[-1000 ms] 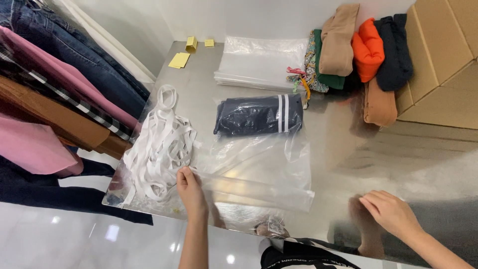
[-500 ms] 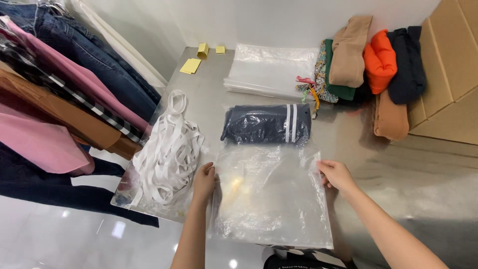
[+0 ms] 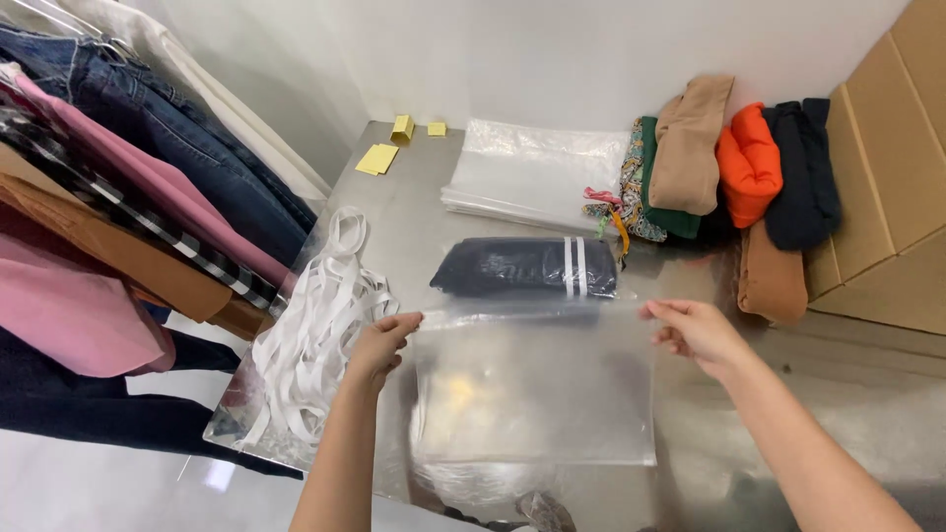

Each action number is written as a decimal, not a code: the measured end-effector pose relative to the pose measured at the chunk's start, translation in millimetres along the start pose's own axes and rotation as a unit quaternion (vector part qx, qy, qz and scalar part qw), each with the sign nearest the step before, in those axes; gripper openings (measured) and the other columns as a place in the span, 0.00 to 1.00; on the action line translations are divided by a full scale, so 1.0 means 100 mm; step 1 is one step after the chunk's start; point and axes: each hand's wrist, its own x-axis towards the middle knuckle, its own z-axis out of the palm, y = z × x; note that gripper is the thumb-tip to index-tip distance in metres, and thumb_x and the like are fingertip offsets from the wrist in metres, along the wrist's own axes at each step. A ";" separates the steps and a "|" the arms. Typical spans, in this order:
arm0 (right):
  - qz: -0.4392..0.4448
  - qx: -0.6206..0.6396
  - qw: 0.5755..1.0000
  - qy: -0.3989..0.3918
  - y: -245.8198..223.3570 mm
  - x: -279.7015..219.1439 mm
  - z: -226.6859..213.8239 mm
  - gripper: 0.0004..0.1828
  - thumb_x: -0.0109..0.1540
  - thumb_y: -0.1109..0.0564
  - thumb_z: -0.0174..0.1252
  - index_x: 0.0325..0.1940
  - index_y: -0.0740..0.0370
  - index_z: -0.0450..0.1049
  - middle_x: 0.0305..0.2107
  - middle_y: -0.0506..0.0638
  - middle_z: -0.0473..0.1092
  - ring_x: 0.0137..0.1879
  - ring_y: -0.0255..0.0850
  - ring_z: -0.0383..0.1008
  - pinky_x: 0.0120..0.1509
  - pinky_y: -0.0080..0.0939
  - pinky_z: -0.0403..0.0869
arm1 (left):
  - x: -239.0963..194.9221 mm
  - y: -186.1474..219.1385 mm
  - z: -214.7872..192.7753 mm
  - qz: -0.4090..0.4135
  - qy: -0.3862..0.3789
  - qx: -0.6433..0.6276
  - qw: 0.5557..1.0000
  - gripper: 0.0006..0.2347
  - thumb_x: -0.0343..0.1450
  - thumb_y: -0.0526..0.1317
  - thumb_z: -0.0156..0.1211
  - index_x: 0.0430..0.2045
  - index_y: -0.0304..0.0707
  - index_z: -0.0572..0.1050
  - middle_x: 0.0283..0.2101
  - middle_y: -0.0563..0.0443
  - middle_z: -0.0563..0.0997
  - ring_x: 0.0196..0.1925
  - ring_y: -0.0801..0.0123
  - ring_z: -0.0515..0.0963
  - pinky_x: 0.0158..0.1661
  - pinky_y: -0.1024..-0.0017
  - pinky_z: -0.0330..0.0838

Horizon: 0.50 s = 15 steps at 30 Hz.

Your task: The person places a folded navy blue garment into a clear plastic bag and seals it. They then place the bagged item into a cardboard box, close the box, and tie it securely with a white ribbon.

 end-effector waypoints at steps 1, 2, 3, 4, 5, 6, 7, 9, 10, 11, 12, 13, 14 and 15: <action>-0.010 0.022 1.000 0.003 -0.16 0.03 0.01 0.22 0.70 0.51 0.62 0.61 0.71 0.76 0.53 0.58 0.77 0.45 0.46 0.84 0.38 0.32 0.77 | 0.01 0.14 0.03 0.010 0.002 -0.008 1.000 0.17 0.71 0.46 0.73 0.49 0.33 0.84 0.38 0.50 0.79 0.33 0.75 0.67 0.29 0.81 0.63; -0.012 0.024 1.000 0.003 -0.36 0.07 0.06 0.22 0.70 0.51 0.62 0.61 0.71 0.76 0.53 0.58 0.77 0.45 0.46 0.84 0.38 0.32 0.77 | 0.20 0.21 0.05 0.013 0.002 -0.008 1.000 0.17 0.71 0.46 0.73 0.49 0.33 0.84 0.38 0.50 0.79 0.33 0.75 0.67 0.29 0.81 0.63; -0.018 0.045 0.999 0.002 -0.57 0.11 0.11 0.21 0.71 0.53 0.60 0.62 0.72 0.74 0.55 0.60 0.76 0.49 0.50 0.83 0.43 0.38 0.79 | 0.39 0.27 0.09 0.028 -0.003 -0.035 0.999 0.17 0.72 0.46 0.72 0.50 0.36 0.83 0.41 0.50 0.80 0.32 0.76 0.69 0.28 0.83 0.66; -0.023 0.067 0.997 0.001 -0.77 0.14 0.15 0.21 0.72 0.54 0.57 0.64 0.72 0.72 0.57 0.63 0.75 0.53 0.54 0.82 0.48 0.43 0.82 | 0.58 0.33 0.12 0.043 -0.009 -0.062 0.997 0.16 0.73 0.47 0.70 0.51 0.39 0.82 0.44 0.51 0.80 0.31 0.77 0.72 0.26 0.86 0.69; -0.025 0.068 0.997 0.000 -0.88 0.21 0.17 0.21 0.72 0.54 0.57 0.64 0.72 0.72 0.57 0.63 0.75 0.53 0.54 0.82 0.48 0.43 0.82 | 0.68 0.44 0.17 0.045 -0.008 -0.061 0.997 0.16 0.73 0.47 0.70 0.51 0.39 0.82 0.44 0.51 0.80 0.31 0.77 0.72 0.26 0.86 0.69; -0.042 0.095 0.994 -0.012 -0.99 0.28 0.19 0.20 0.74 0.53 0.55 0.63 0.72 0.70 0.57 0.61 0.73 0.60 0.58 0.78 0.57 0.51 0.79 | 0.79 0.55 0.22 0.043 -0.014 -0.072 0.996 0.15 0.75 0.47 0.65 0.52 0.42 0.80 0.50 0.48 0.80 0.39 0.70 0.77 0.34 0.79 0.76; -0.059 0.121 0.991 -0.023 -1.10 0.35 0.20 0.19 0.75 0.52 0.52 0.62 0.72 0.69 0.58 0.60 0.70 0.66 0.61 0.74 0.66 0.59 0.76 | 0.90 0.65 0.27 0.040 -0.019 -0.083 0.996 0.13 0.78 0.48 0.61 0.53 0.46 0.78 0.56 0.46 0.80 0.46 0.63 0.82 0.42 0.72 0.84; -0.062 0.159 0.985 -0.028 -1.13 0.54 0.18 0.15 0.75 0.53 0.52 0.57 0.70 0.68 0.54 0.58 0.70 0.66 0.61 0.75 0.67 0.59 0.77 | 0.76 0.96 0.44 0.046 -0.030 -0.125 0.991 0.13 0.79 0.45 0.55 0.54 0.42 0.73 0.58 0.39 0.73 0.53 0.47 0.81 0.48 0.60 0.82; -0.064 0.197 0.978 -0.033 -1.14 0.64 0.18 0.12 0.76 0.54 0.51 0.51 0.67 0.68 0.51 0.56 0.69 0.66 0.61 0.75 0.69 0.58 0.77 | 0.69 1.11 0.52 0.051 -0.040 -0.166 0.984 0.12 0.81 0.43 0.49 0.56 0.38 0.68 0.60 0.32 0.67 0.59 0.32 0.80 0.54 0.47 0.81; -0.066 0.197 0.978 -0.034 -1.16 0.67 0.19 0.12 0.76 0.54 0.51 0.51 0.67 0.68 0.51 0.56 0.69 0.66 0.61 0.75 0.69 0.58 0.77 | 0.69 1.19 0.56 0.054 -0.040 -0.167 0.984 0.12 0.81 0.43 0.49 0.56 0.38 0.68 0.60 0.32 0.67 0.59 0.32 0.80 0.54 0.47 0.81; -0.075 0.220 0.972 -0.030 -1.18 0.70 0.20 0.10 0.76 0.54 0.51 0.49 0.65 0.68 0.49 0.55 0.69 0.66 0.59 0.76 0.71 0.57 0.76 | 0.69 1.26 0.60 0.065 -0.040 -0.175 0.982 0.11 0.81 0.44 0.47 0.54 0.39 0.67 0.59 0.35 0.64 0.62 0.27 0.76 0.56 0.43 0.78; -0.083 0.242 0.966 -0.024 -1.17 0.71 0.21 0.09 0.76 0.55 0.50 0.47 0.64 0.68 0.47 0.53 0.70 0.66 0.57 0.77 0.73 0.56 0.75 | 0.68 1.31 0.64 0.073 -0.041 -0.184 0.979 0.10 0.82 0.45 0.45 0.52 0.40 0.66 0.57 0.38 0.61 0.65 0.23 0.72 0.58 0.39 0.75; -0.083 0.241 0.967 -0.024 -1.13 0.75 0.18 0.09 0.76 0.55 0.50 0.47 0.64 0.68 0.47 0.53 0.70 0.66 0.57 0.77 0.73 0.56 0.75 | 0.69 1.30 0.64 0.073 -0.041 -0.185 0.979 0.10 0.82 0.45 0.45 0.52 0.40 0.66 0.57 0.38 0.61 0.65 0.23 0.72 0.58 0.39 0.75; -0.095 0.254 0.962 -0.026 -1.08 0.79 0.16 0.09 0.76 0.55 0.50 0.46 0.63 0.69 0.49 0.53 0.70 0.68 0.56 0.76 0.74 0.55 0.75 | 0.70 1.29 0.64 0.091 -0.054 -0.210 0.972 0.09 0.82 0.46 0.47 0.50 0.43 0.66 0.60 0.39 0.61 0.68 0.22 0.69 0.60 0.35 0.71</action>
